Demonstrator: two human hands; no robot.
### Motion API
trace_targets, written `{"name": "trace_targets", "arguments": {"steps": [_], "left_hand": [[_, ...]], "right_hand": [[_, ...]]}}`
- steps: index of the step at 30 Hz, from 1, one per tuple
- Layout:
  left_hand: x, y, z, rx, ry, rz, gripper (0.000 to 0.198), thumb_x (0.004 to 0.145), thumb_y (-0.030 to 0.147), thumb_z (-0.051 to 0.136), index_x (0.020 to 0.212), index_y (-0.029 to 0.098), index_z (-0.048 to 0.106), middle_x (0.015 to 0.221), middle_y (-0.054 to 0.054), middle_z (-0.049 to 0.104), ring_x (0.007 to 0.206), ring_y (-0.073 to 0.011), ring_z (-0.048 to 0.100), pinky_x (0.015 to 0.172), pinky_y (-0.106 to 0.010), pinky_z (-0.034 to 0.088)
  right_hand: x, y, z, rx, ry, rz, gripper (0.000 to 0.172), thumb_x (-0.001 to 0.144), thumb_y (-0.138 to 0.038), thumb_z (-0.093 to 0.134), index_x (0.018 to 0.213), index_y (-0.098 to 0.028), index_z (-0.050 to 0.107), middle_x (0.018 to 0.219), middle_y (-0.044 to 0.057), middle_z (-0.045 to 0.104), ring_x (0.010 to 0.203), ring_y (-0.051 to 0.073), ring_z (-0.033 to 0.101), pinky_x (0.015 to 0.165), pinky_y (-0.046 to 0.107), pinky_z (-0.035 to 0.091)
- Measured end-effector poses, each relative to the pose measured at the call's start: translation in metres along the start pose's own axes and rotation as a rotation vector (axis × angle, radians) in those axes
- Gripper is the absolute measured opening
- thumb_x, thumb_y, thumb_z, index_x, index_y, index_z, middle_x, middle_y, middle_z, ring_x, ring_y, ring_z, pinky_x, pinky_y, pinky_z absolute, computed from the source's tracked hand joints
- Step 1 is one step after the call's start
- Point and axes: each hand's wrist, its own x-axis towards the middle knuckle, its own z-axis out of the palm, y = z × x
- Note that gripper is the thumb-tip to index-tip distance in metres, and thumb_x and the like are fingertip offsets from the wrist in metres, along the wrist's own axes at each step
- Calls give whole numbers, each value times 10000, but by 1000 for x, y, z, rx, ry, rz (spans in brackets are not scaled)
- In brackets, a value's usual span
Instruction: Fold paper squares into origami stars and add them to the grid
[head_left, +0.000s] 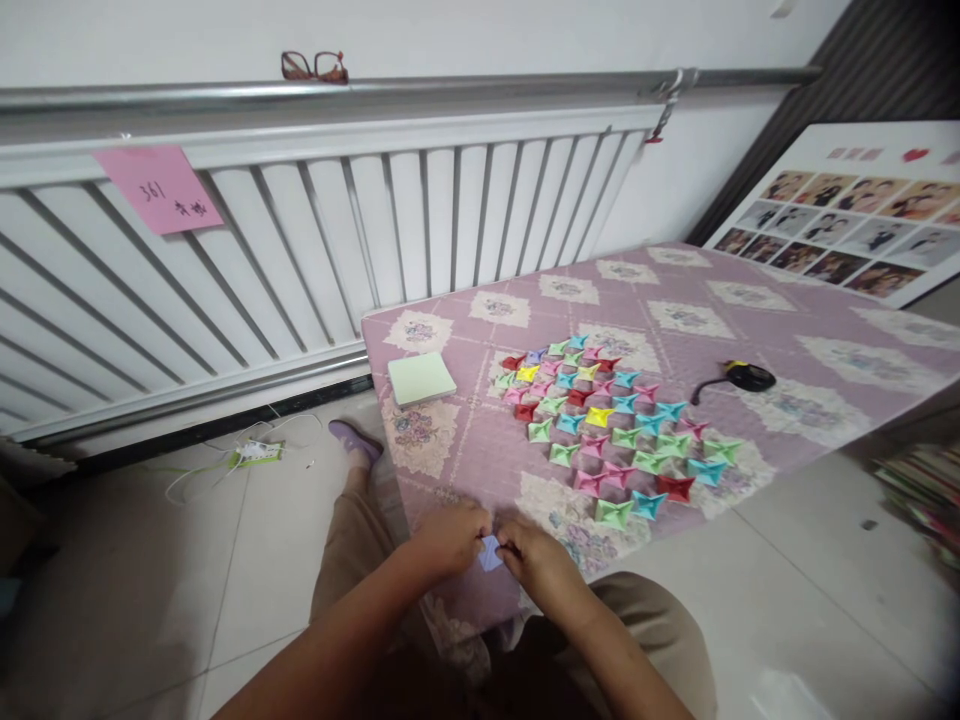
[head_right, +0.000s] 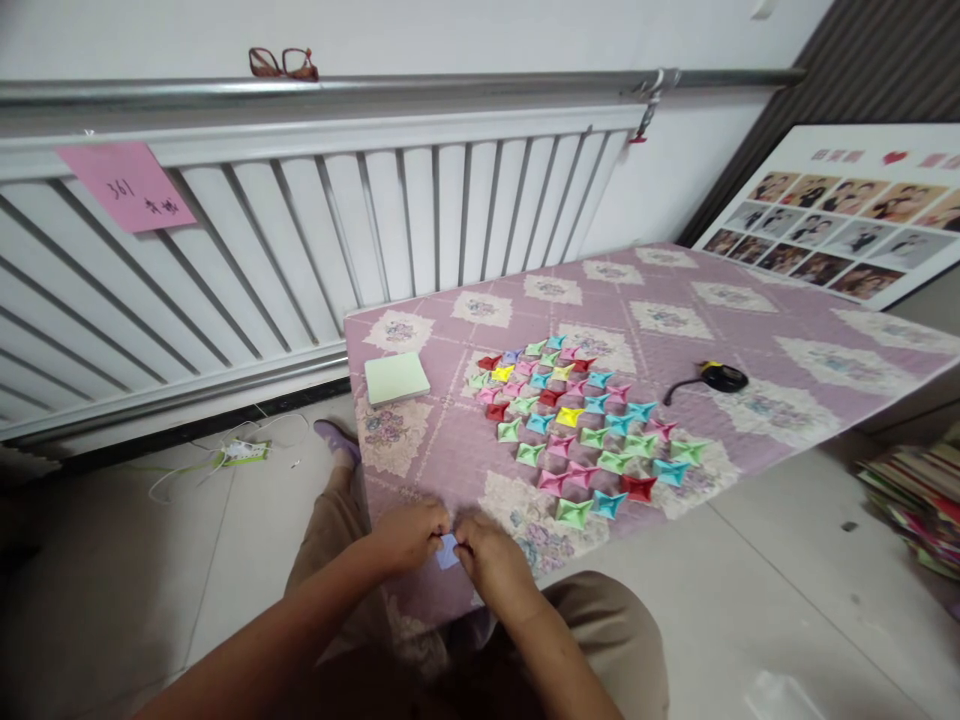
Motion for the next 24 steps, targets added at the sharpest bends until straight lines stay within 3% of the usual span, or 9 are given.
{"name": "trace_targets", "arguments": {"steps": [16,24], "left_hand": [[2,-4,-5,27,6,68,119,845,222,534,917,240,627,931,8,631,826,-166,579,662,-246,409],[-6,-6,13,119,68,105,147,917,289,486,885,221,612,921,-15,597,816,-171,547,673,-260,403]], "right_hand": [[1,-2,-1,-103,10,-21,95,769,-128,543,767,-220,571,780,-6,593,726,146,571,653,242,401],[-9,-2,15,-294,90,-107,186,880,-161,465,745,-203,584,762,38,585,756,187,551,706,299,426]]}}
